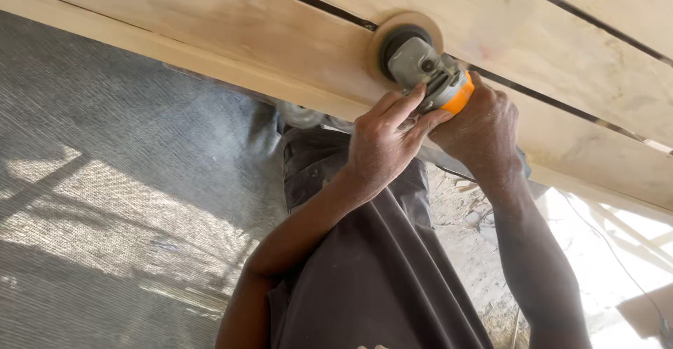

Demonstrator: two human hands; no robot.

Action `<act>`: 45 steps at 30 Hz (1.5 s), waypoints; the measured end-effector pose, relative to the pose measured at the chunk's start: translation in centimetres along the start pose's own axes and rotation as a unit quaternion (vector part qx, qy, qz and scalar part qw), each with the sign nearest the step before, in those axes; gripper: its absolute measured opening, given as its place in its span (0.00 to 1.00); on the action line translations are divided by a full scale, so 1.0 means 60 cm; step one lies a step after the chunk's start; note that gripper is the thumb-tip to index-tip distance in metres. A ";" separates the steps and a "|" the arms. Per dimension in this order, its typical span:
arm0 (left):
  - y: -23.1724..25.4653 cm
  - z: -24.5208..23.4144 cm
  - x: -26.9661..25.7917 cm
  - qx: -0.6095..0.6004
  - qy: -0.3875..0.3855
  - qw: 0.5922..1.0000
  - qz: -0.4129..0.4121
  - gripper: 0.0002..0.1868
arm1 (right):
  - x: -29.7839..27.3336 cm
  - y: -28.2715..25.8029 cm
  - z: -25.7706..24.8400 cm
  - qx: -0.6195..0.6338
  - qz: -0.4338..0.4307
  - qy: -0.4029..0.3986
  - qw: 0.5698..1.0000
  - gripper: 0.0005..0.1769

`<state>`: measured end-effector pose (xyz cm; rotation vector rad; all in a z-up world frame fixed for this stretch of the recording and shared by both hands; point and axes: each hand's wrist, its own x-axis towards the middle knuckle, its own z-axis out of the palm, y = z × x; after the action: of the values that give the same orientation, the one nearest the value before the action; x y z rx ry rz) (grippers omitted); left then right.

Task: The person uses an angle grinder with a sanding disc to smooth the surface of several wooden planks arranged on a workbench. The person moves the tool along the planks, generating sawdust, and continues sanding different sections of the wood.

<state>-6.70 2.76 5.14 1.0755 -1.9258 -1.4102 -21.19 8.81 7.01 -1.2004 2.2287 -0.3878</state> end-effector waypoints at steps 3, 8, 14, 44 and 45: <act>0.023 0.120 -0.046 -0.003 -0.008 1.000 -0.011 0.24 | -0.045 0.125 -0.035 -0.002 -0.022 0.009 1.000 0.32; 0.031 0.312 -0.120 -0.042 0.004 0.999 0.030 0.25 | -0.120 0.317 -0.059 0.006 -0.045 -0.008 0.999 0.28; 0.048 0.501 -0.196 0.028 -0.088 0.995 0.025 0.26 | -0.229 0.520 -0.089 -0.023 -0.016 0.006 1.000 0.19; 0.109 0.519 -0.245 0.055 -0.146 0.984 -0.087 0.23 | -0.284 0.527 -0.117 -0.033 0.008 -0.027 0.999 0.18; 0.107 0.523 -0.253 0.049 -0.113 0.990 -0.068 0.24 | -0.290 0.536 -0.115 -0.051 0.035 -0.037 0.997 0.19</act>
<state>-24.72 33.11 1.67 1.1526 -2.1345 -1.5850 -39.26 41.00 2.46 -1.1660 2.2428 -0.2003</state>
